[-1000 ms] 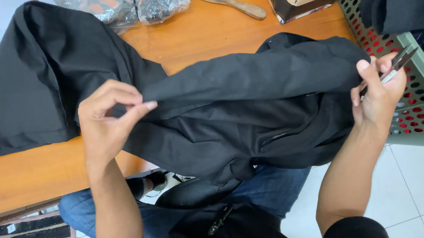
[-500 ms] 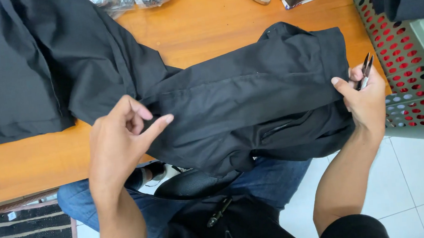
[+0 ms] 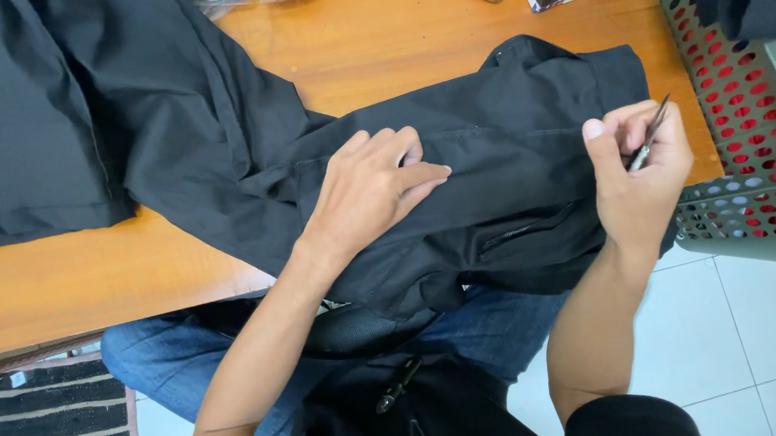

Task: The person uses a seam ripper to cut loose threads on a black garment laid on a wooden table. They manipulate the fabric to access different seams and remove excess thread from the garment's edges and pockets.

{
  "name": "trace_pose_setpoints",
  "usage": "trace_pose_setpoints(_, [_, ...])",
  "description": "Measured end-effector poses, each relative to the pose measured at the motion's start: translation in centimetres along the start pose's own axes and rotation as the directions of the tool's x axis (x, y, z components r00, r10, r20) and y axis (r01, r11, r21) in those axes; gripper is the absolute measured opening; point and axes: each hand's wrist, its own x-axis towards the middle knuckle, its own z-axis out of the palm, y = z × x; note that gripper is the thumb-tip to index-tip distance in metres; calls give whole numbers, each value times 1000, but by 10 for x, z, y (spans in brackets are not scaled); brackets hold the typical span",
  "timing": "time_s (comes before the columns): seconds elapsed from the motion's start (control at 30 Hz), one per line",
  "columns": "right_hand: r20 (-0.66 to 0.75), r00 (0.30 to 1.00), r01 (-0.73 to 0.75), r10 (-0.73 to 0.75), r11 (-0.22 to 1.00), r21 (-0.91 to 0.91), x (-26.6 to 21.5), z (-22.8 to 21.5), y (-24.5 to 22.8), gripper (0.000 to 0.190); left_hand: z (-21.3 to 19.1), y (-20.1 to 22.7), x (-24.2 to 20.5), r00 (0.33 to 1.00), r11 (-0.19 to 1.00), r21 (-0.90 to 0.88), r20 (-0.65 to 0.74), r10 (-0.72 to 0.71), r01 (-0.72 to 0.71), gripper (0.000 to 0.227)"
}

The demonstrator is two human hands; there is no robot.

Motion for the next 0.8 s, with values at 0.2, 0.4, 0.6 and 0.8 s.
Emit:
trace_pose_setpoints(0.2, [-78, 984, -129, 160, 943, 307, 5, 6, 8, 33, -24, 13, -6, 1000, 981, -195, -22, -3, -1, 8])
trace_pose_setpoints(0.4, [-89, 976, -148, 199, 905, 400, 7, 5, 10, 31, -33, 22, -26, 998, 974, -226, 64, -22, 36, 16])
trace_pose_setpoints(0.6, [139, 990, -15, 4, 997, 77, 3, 18, 6, 34, -17, 3, -4, 999, 998, 60, 38, -17, 14, 13])
trace_pose_setpoints(0.8, [187, 982, -27, 9, 995, 94, 5, 25, 23, 31, 23, -27, -3, 978, 989, 142, 208, 20, -50, 10])
